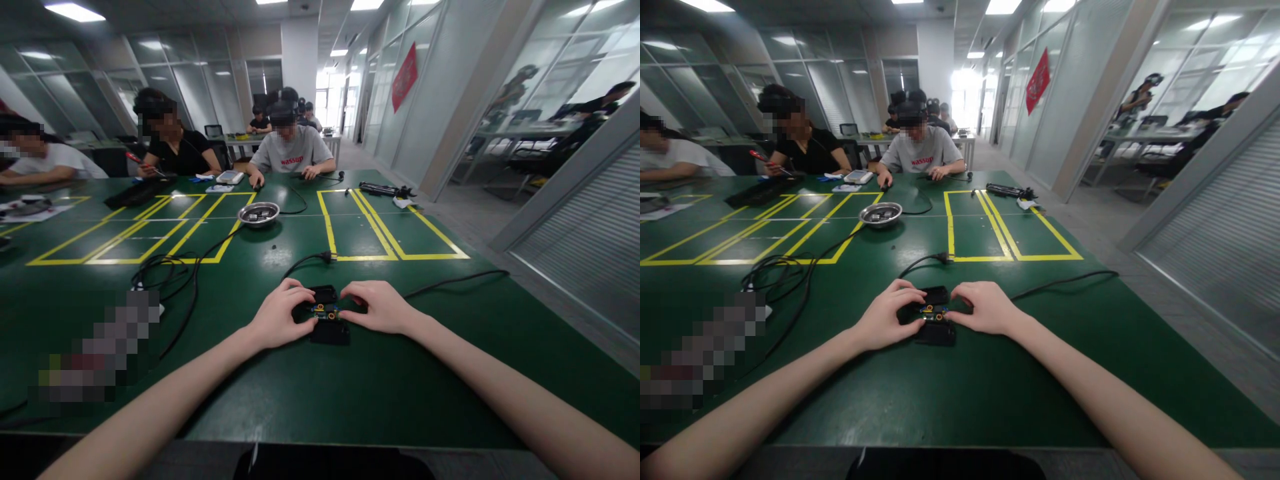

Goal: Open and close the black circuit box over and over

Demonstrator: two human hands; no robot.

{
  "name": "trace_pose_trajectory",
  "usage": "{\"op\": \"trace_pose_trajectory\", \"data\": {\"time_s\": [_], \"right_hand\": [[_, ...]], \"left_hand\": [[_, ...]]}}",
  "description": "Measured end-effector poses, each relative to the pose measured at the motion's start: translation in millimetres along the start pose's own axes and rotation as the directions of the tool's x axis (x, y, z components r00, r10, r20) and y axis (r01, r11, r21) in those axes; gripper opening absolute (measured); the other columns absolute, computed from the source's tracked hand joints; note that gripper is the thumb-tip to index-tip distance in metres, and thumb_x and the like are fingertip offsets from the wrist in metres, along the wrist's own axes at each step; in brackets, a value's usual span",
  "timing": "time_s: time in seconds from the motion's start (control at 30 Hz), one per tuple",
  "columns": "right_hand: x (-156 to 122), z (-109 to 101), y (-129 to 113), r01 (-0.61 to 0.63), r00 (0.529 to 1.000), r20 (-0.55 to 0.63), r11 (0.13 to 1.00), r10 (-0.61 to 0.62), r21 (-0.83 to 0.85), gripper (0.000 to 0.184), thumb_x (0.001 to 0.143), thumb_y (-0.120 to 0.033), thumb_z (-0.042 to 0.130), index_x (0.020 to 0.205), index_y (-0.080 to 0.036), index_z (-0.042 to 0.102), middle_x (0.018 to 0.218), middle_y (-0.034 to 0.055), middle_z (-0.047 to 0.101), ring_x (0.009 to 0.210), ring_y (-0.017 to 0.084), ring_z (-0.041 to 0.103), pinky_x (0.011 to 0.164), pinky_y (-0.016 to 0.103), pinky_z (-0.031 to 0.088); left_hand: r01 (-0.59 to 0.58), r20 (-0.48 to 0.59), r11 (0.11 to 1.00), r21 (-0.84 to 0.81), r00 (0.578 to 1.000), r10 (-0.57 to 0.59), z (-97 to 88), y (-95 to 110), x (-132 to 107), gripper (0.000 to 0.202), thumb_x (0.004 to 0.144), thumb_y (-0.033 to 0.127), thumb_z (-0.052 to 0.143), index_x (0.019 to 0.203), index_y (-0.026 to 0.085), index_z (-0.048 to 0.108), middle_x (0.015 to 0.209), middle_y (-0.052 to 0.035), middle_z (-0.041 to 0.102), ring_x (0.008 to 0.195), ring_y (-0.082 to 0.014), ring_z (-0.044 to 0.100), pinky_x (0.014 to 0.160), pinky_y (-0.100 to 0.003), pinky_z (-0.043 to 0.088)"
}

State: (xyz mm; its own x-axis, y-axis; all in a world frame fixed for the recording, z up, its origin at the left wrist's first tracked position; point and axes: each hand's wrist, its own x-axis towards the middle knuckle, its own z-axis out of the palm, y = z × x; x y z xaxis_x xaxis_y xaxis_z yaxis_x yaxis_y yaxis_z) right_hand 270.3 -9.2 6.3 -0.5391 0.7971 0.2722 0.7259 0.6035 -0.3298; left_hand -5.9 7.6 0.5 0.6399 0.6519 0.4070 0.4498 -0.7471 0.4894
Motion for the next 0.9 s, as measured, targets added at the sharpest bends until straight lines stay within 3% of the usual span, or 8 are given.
{"op": "trace_pose_trajectory", "data": {"time_s": [0.13, 0.2, 0.4, 0.53, 0.67, 0.73, 0.83, 0.9], "right_hand": [[-2.8, -1.7, 0.8, 0.03, 0.999, 0.015, 0.999, -0.03, 0.027, 0.065, 0.082, -0.056, 0.079, 0.134, -0.021, 0.063, 0.091, 0.0046, 0.068, 0.078, 0.021, 0.064, 0.072, 0.032, 0.047], [-2.4, 2.4, -1.4, 0.008, 1.0, 0.008, 0.999, -0.009, 0.038, 0.071, 0.081, -0.057, 0.08, 0.14, -0.022, 0.061, 0.099, 0.0064, 0.068, 0.083, 0.023, 0.066, 0.074, 0.034, 0.049], [1.2, 11.0, -9.4, -0.042, 0.999, 0.0, 0.998, 0.042, 0.042, 0.044, 0.084, -0.047, 0.079, 0.117, -0.02, 0.07, 0.089, 0.0041, 0.068, 0.078, 0.022, 0.066, 0.073, 0.034, 0.049], [1.4, 11.0, -10.4, -0.055, 0.998, -0.017, 0.997, 0.056, 0.06, 0.042, 0.084, -0.047, 0.079, 0.114, -0.02, 0.07, 0.085, 0.0035, 0.067, 0.078, 0.021, 0.065, 0.073, 0.033, 0.048], [-0.1, 9.2, -6.3, -0.05, 0.998, -0.023, 0.993, 0.052, 0.108, 0.047, 0.088, -0.047, 0.075, 0.125, -0.02, 0.065, 0.084, 0.0029, 0.066, 0.075, 0.02, 0.063, 0.07, 0.032, 0.047], [-1.6, 6.7, -1.8, -0.025, 1.0, -0.014, 0.99, 0.028, 0.137, 0.039, 0.093, -0.041, 0.069, 0.125, -0.02, 0.063, 0.083, 0.002, 0.065, 0.072, 0.019, 0.061, 0.067, 0.031, 0.047], [-3.8, 1.8, 5.0, 0.064, 0.998, -0.001, 0.985, -0.064, 0.159, 0.017, 0.097, -0.031, 0.06, 0.107, -0.02, 0.066, 0.081, 0.003, 0.065, 0.071, 0.018, 0.061, 0.065, 0.03, 0.047], [-5.1, -1.7, 7.0, 0.12, 0.992, -0.043, 0.977, -0.114, 0.175, 0.014, 0.099, -0.029, 0.057, 0.1, -0.02, 0.068, 0.083, 0.0047, 0.067, 0.073, 0.019, 0.063, 0.066, 0.031, 0.048]], "left_hand": [[0.007, 0.007, 1.0, 0.013, 1.0, -0.007, 0.3, -1.9, 1.3, 0.026, 0.082, 0.024, 0.076, 0.107, 0.021, 0.073, 0.12, -0.0086, 0.077, 0.116, -0.0292, 0.06, 0.097, -0.048, 0.059], [-0.001, 0.009, 1.0, 0.019, 1.0, 0.001, 1.1, -2.3, 1.6, 0.027, 0.083, 0.024, 0.076, 0.109, 0.021, 0.072, 0.123, -0.0092, 0.076, 0.118, -0.0293, 0.06, 0.1, -0.049, 0.058], [-0.015, -0.015, 0.999, 0.03, 1.0, 0.015, -1.3, -6.9, 1.3, 0.023, 0.092, 0.03, 0.07, 0.113, 0.021, 0.072, 0.132, -0.0117, 0.07, 0.122, -0.0281, 0.065, 0.107, -0.047, 0.055], [-0.01, 0.003, 1.0, 0.026, 1.0, 0.01, -7.4, -12.9, 0.7, 0.013, 0.093, 0.026, 0.066, 0.105, 0.022, 0.071, 0.125, -0.009, 0.068, 0.113, -0.0234, 0.069, 0.1, -0.037, 0.057], [0.0, 0.037, 0.999, 0.042, 0.999, -0.002, -10.6, -18.5, 0.6, 0.009, 0.093, 0.024, 0.066, 0.101, 0.02, 0.069, 0.111, -0.007, 0.069, 0.097, -0.0202, 0.07, 0.088, -0.033, 0.058], [-0.011, 0.057, 0.998, 0.066, 0.998, 0.007, -10.6, -20.3, 0.9, 0.007, 0.095, 0.025, 0.065, 0.099, 0.02, 0.069, 0.101, -0.006, 0.071, 0.092, -0.0206, 0.069, 0.085, -0.034, 0.057], [-0.029, 0.059, 0.994, 0.104, 0.998, 0.023, -11.6, -20.0, 1.3, 0.008, 0.097, 0.025, 0.063, 0.098, 0.02, 0.069, 0.094, -0.0055, 0.073, 0.091, -0.0215, 0.068, 0.083, -0.034, 0.056], [-0.031, 0.045, 0.995, 0.1, 0.999, 0.027, -14.5, -17.3, 1.4, 0.01, 0.098, 0.025, 0.061, 0.098, 0.02, 0.069, 0.094, -0.0054, 0.073, 0.088, -0.0203, 0.068, 0.08, -0.032, 0.055]]}}
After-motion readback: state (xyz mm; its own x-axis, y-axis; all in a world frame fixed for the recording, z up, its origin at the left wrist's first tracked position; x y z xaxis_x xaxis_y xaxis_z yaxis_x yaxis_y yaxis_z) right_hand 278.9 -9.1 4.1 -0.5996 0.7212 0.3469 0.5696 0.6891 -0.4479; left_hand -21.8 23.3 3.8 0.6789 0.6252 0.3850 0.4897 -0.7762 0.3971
